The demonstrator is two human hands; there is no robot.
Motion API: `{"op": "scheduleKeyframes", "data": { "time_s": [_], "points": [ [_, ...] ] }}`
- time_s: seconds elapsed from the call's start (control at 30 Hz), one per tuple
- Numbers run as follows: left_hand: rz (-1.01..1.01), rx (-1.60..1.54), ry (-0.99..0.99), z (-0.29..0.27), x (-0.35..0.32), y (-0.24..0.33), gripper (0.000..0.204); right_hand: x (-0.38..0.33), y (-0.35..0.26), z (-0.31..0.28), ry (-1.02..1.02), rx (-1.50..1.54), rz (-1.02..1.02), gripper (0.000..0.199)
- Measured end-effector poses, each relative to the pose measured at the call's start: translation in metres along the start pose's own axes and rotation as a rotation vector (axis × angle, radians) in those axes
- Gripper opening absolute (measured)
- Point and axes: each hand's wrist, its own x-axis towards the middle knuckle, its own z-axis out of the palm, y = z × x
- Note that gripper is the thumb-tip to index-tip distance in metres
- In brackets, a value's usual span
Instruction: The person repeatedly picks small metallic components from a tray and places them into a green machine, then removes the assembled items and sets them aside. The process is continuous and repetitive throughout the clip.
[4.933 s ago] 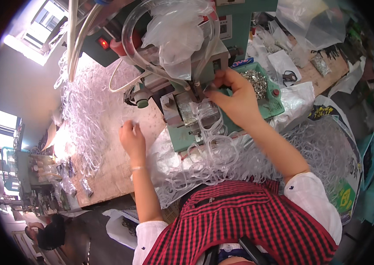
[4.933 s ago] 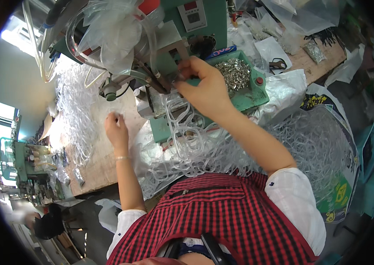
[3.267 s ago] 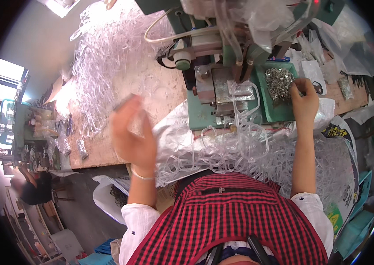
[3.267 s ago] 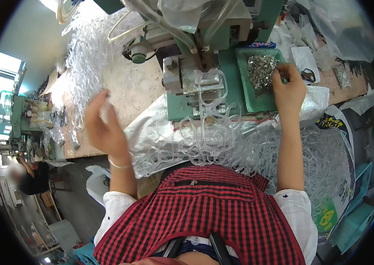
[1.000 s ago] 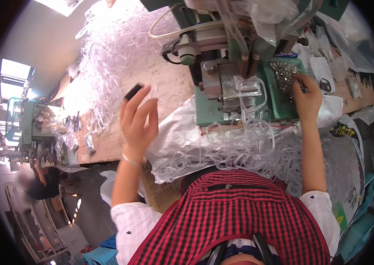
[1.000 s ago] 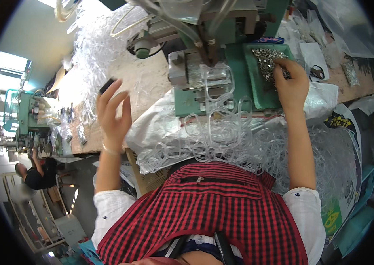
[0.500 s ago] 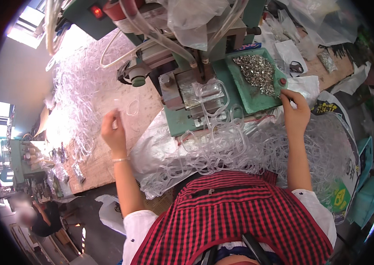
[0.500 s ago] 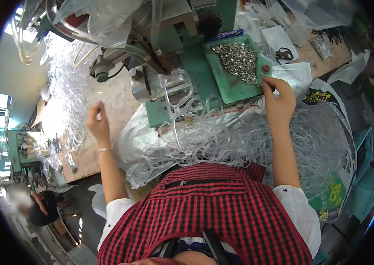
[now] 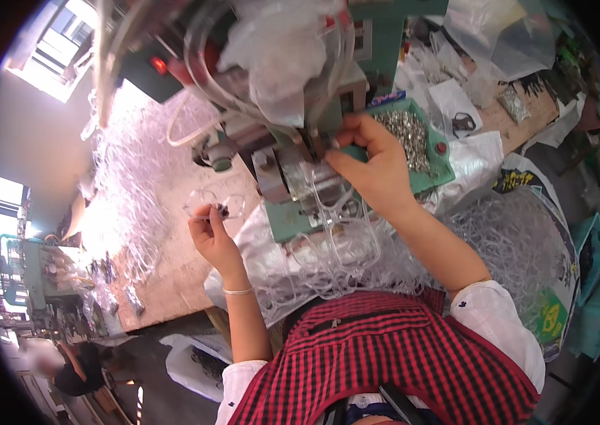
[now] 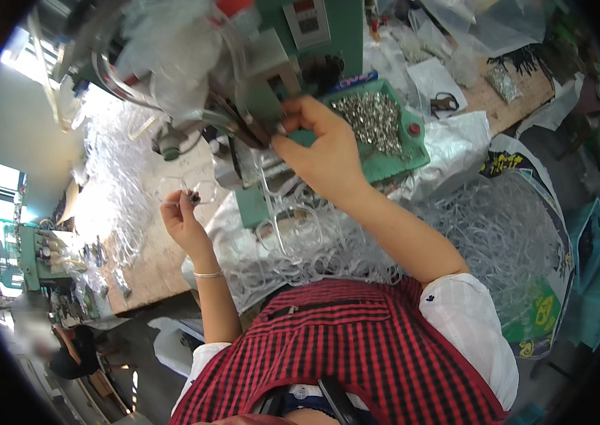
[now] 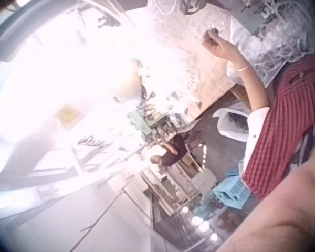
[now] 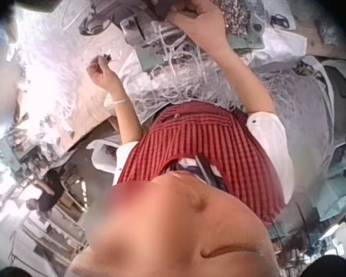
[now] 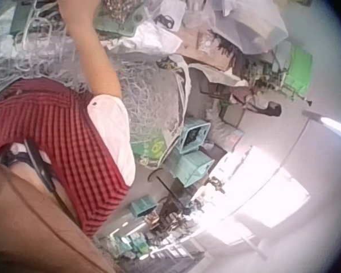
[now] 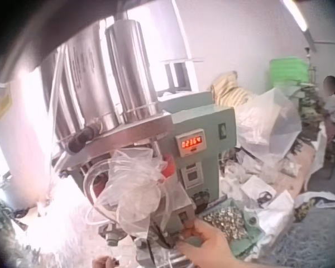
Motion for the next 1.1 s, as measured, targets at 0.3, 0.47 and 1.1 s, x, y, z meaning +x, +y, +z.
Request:
{"op": "scheduleKeyframes", "data": {
  "time_s": [0.3, 0.47, 1.1],
  "points": [
    [0.483, -0.467, -0.274, 0.055, 0.022, 0.149, 0.016, -0.002, -0.012, 0.011, -0.015, 0.279, 0.096, 0.052],
    [0.475, -0.353, -0.255, 0.071, 0.04, 0.158, 0.014, -0.015, -0.033, 0.02, 0.008, 0.251, 0.114, 0.054],
    [1.168, 0.165, -0.687, 0.094, -0.014, 0.122, 0.021, -0.007, 0.074, -0.1, 0.302, -1.024, -0.303, 0.012]
  ]
}}
